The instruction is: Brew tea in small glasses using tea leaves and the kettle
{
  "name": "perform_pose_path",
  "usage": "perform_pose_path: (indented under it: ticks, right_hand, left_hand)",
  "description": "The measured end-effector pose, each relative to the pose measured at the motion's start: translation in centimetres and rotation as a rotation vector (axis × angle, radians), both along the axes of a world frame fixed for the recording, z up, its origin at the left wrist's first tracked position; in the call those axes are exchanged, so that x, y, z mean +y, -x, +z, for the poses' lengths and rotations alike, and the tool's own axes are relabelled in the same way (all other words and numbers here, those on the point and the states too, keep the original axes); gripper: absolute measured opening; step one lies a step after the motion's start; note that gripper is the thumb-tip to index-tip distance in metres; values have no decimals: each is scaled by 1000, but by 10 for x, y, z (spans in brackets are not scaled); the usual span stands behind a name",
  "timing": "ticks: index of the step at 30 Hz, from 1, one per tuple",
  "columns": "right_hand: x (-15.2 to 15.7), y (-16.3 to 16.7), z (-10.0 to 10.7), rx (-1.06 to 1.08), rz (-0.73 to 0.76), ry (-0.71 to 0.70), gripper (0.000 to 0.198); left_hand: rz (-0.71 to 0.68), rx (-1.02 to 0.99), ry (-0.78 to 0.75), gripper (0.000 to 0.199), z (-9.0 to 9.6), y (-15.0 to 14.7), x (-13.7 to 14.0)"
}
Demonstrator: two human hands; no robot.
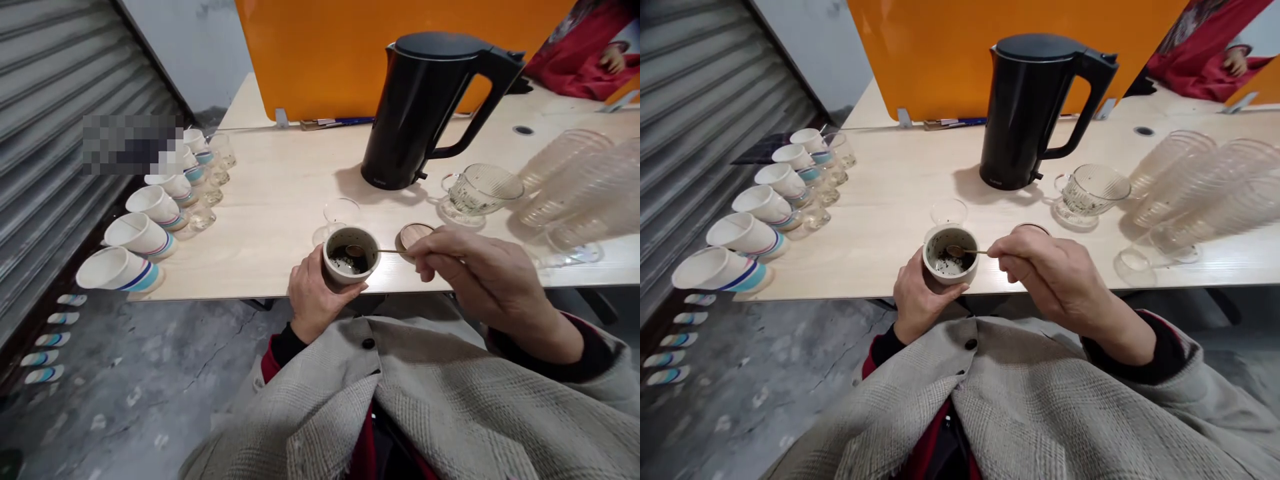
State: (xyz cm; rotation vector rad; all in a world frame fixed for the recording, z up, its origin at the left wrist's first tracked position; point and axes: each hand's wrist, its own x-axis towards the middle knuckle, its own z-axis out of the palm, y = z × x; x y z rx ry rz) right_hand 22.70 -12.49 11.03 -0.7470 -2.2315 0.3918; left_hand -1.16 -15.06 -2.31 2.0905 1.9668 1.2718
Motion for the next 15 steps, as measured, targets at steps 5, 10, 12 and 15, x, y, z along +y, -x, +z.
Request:
perform_pose_path:
  ticks: [5,10,12,15]
  right_hand:
    - [11,10,-15,-48,91,-8,17]
    - [17,19,-23,-38,137,-51,19]
    - [19,22,-27,-40,155,-44,21]
    - [24,25,-34,-55,173,-32,22]
  left_hand:
    - [-11,-22,49,100,2,0,-2]
    - [15,-31,102,98,5,-1,-4]
    - [11,-30,99,97,6,-1,-5]
    - [7,-22,67,95,7,-1,-5]
